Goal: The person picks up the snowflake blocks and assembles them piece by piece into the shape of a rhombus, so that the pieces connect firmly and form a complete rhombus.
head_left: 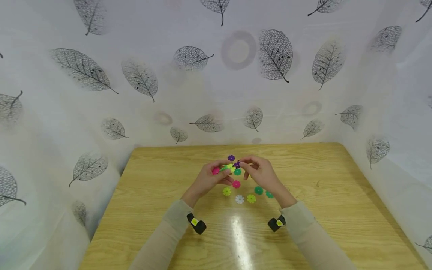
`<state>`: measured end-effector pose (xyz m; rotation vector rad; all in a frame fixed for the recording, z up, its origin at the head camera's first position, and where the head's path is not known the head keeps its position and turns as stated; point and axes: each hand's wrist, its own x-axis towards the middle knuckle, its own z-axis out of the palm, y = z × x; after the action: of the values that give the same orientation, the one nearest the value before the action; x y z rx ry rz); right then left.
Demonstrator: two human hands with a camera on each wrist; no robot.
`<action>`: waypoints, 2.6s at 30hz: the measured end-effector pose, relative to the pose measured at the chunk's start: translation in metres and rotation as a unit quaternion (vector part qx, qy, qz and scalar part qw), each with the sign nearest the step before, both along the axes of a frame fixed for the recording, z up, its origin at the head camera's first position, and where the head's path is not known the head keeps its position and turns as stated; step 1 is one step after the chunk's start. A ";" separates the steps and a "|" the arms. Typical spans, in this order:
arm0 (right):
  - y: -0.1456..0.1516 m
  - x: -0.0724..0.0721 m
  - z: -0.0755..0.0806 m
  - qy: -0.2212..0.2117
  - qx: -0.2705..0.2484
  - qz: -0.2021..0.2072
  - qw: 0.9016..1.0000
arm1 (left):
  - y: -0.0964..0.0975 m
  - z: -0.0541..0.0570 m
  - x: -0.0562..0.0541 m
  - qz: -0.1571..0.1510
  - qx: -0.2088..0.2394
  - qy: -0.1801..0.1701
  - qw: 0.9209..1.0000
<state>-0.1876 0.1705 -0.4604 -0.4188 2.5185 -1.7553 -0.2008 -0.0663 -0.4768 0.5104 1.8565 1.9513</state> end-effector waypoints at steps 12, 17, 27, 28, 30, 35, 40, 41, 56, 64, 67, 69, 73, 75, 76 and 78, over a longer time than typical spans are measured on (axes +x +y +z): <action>-0.004 -0.002 0.002 -0.017 -0.033 0.024 0.999 | 0.002 0.003 0.003 -0.004 -0.060 0.027 0.998; -0.005 -0.002 0.003 -0.032 -0.046 0.039 0.998 | 0.004 0.003 0.004 -0.005 -0.071 0.029 0.997; -0.003 -0.004 0.002 -0.045 -0.034 0.030 0.998 | 0.011 0.004 0.006 0.013 -0.073 0.067 0.995; -0.003 -0.004 0.002 -0.047 -0.033 0.029 0.998 | 0.011 0.004 0.006 0.014 -0.071 0.069 0.995; -0.003 -0.004 0.001 -0.050 -0.030 0.025 0.998 | 0.011 0.005 0.006 0.016 -0.065 0.068 0.995; -0.003 -0.005 0.000 -0.044 -0.021 0.024 0.999 | 0.012 0.004 0.007 0.014 -0.056 0.066 0.996; -0.004 -0.006 -0.003 -0.039 -0.016 0.019 0.999 | 0.010 0.001 0.005 0.028 -0.063 0.079 0.995; -0.003 -0.006 -0.004 -0.040 -0.013 0.017 0.999 | 0.009 0.001 0.005 0.035 -0.066 0.080 0.994; 0.031 0.003 -0.030 -0.023 0.056 0.004 0.998 | -0.004 0.003 -0.003 0.083 -0.068 0.060 0.992; 0.051 0.012 -0.043 -0.002 0.137 0.002 0.991 | -0.007 0.000 -0.005 0.090 -0.071 0.057 0.992; 0.058 0.014 -0.050 -0.002 0.150 0.006 0.989 | -0.008 0.000 -0.006 0.094 -0.070 0.049 0.992; 0.062 0.015 -0.054 -0.007 0.153 0.009 0.988 | -0.008 0.001 -0.006 0.096 -0.071 0.045 0.992; 0.068 0.018 -0.062 -0.028 0.167 0.003 0.986 | -0.009 0.002 -0.007 0.098 -0.070 0.039 0.992; 0.071 0.020 -0.065 -0.032 0.174 0.000 0.984 | -0.009 0.003 -0.007 0.099 -0.069 0.039 0.992; 0.072 0.020 -0.067 -0.033 0.177 -0.001 0.984 | -0.010 0.003 -0.007 0.099 -0.069 0.039 0.992; 0.074 0.022 -0.070 -0.029 0.185 -0.003 0.982 | -0.010 0.002 -0.007 0.101 -0.069 0.039 0.992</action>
<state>-0.1658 0.2440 -0.5301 -0.3317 2.7187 -1.2358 -0.2079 -0.0765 -0.4745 0.3737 2.1489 1.9333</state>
